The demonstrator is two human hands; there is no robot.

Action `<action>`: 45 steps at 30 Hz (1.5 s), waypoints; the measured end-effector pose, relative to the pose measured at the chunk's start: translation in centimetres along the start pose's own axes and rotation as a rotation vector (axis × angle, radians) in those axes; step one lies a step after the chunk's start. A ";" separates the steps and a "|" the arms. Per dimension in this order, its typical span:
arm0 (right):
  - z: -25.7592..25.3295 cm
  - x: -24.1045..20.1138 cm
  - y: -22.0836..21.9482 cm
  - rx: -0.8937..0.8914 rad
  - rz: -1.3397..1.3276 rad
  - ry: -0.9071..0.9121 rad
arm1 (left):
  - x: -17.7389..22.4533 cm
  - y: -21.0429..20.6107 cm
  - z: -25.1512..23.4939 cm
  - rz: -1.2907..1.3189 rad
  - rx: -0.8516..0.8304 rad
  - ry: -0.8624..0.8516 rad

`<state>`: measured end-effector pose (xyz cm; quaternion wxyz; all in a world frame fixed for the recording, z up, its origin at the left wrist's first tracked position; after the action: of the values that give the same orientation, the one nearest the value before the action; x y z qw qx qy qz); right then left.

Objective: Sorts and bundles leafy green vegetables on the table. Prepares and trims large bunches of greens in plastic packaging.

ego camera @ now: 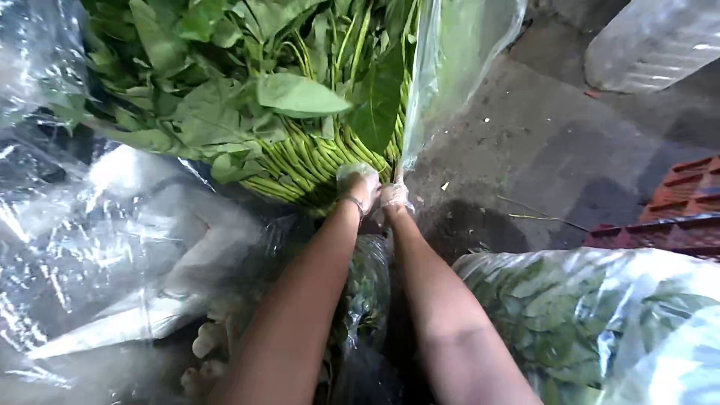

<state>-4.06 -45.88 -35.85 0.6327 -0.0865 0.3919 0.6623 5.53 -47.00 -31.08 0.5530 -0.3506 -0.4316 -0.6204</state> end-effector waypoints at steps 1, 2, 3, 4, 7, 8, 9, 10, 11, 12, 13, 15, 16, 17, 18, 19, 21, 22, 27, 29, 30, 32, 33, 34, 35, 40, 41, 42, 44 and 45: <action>0.5 0.3 -0.2 0.005 -0.051 -0.018 | -0.6 -0.4 -0.6 -0.019 0.058 0.018; 0.7 0.7 -0.2 0.016 -0.060 -0.034 | -0.7 -0.9 -1.2 -0.081 0.089 0.007; 0.8 1.2 0.1 0.018 -0.049 -0.053 | -0.3 -1.4 -1.4 -0.141 0.108 -0.010; 0.8 2.0 0.5 0.016 -0.021 -0.080 | 0.2 -2.0 -1.2 -0.195 0.133 -0.023; 0.4 3.5 1.1 0.059 0.122 -0.182 | 0.1 -3.5 -1.5 -0.186 0.186 -0.012; 0.5 3.9 1.2 0.047 0.175 -0.222 | 0.0 -4.0 -1.6 -0.193 0.177 -0.010; 0.7 4.4 1.5 0.038 0.223 -0.244 | 0.0 -4.4 -1.8 -0.214 0.168 -0.019; 1.1 4.8 1.8 0.020 0.267 -0.257 | -0.1 -4.7 -2.0 -0.252 0.157 -0.032; 1.4 5.4 1.9 0.000 0.286 -0.270 | 0.0 -4.8 -2.4 -0.281 0.154 -0.040; 1.5 6.1 1.8 -0.007 0.298 -0.285 | -0.2 -4.8 -2.6 -0.306 0.149 -0.036; 1.7 6.8 1.6 -0.001 0.280 -0.294 | -0.2 -4.8 -2.6 -0.333 0.180 -0.037; 2.3 7.4 1.3 0.009 0.204 -0.305 | -0.4 -5.0 -3.1 -0.321 0.233 -0.038; 2.6 7.8 0.9 0.009 0.168 -0.306 | -1.0 -5.1 -3.4 -0.308 0.233 -0.030; 2.9 8.5 0.3 0.001 0.148 -0.315 | -1.7 -5.1 -3.6 -0.327 0.233 -0.027; 3.2 9.0 -0.1 -0.017 0.141 -0.330 | -2.2 -5.1 -3.8 -0.350 0.244 -0.031; 3.7 9.4 -0.3 -0.040 0.153 -0.341 | -2.3 -5.1 -3.8 -0.370 0.263 -0.041; 4.2 10.3 -1.0 -0.077 0.174 -0.309 | -2.6 -5.3 -3.3 -0.338 0.263 -0.022; 3.9 10.7 -1.4 -0.090 0.165 -0.286 | -2.8 -5.4 -2.8 -0.319 0.258 -0.016; 1.3 9.3 0.8 -0.041 -0.161 -0.280 | -2.8 -4.6 -2.7 -0.319 0.260 -0.068; 0.9 9.6 0.9 -0.031 -0.263 -0.254 | -2.9 -4.9 -4.1 -0.175 0.256 -0.074; 1.0 9.5 1.0 -0.041 -0.296 -0.250 | -2.6 -5.2 -4.2 -0.110 0.269 -0.060; 1.7 9.1 1.2 -0.044 -0.421 -0.241 | -1.8 -5.6 -4.0 -0.110 0.318 -0.041; 1.9 8.9 1.3 -0.027 -0.494 -0.234 | -1.4 -5.5 -3.8 -0.147 0.344 -0.043; 2.1 8.8 1.5 0.001 -0.560 -0.230 | -1.3 -5.3 -3.6 -0.165 0.348 -0.047; 2.5 8.7 1.7 0.038 -0.616 -0.229 | -1.6 -4.9 -3.4 -0.186 0.338 -0.047; 5.2 7.8 3.0 0.244 -0.900 -0.184 | -2.7 -3.8 -2.1 -0.094 0.280 -0.067; 5.8 7.8 3.0 0.242 -0.949 -0.171 | -2.6 -3.8 -1.6 -0.048 0.279 -0.069; 6.4 7.7 2.9 0.233 -0.986 -0.165 | -2.5 -3.7 -1.0 -0.023 0.275 -0.069; 7.5 7.8 3.0 0.239 -0.950 -0.148 | -2.0 -3.4 0.2 -0.055 0.272 -0.084; 7.9 7.7 3.3 0.264 -0.880 -0.110 | -1.8 -3.3 0.8 -0.082 0.266 -0.091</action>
<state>-5.45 -34.61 -33.90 0.8792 -0.1281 0.3647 0.2786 2.47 -45.53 -32.95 0.5487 -0.2840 -0.5487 -0.5632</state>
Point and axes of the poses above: each hand's wrist, its own z-axis away from the middle knuckle, its own y-axis out of the back of the hand, x = y × z, the point moved 5 cm from there along -z, towards the middle knuckle, and after that the axes turned 14 degrees about -y, right-handed, at the moved point
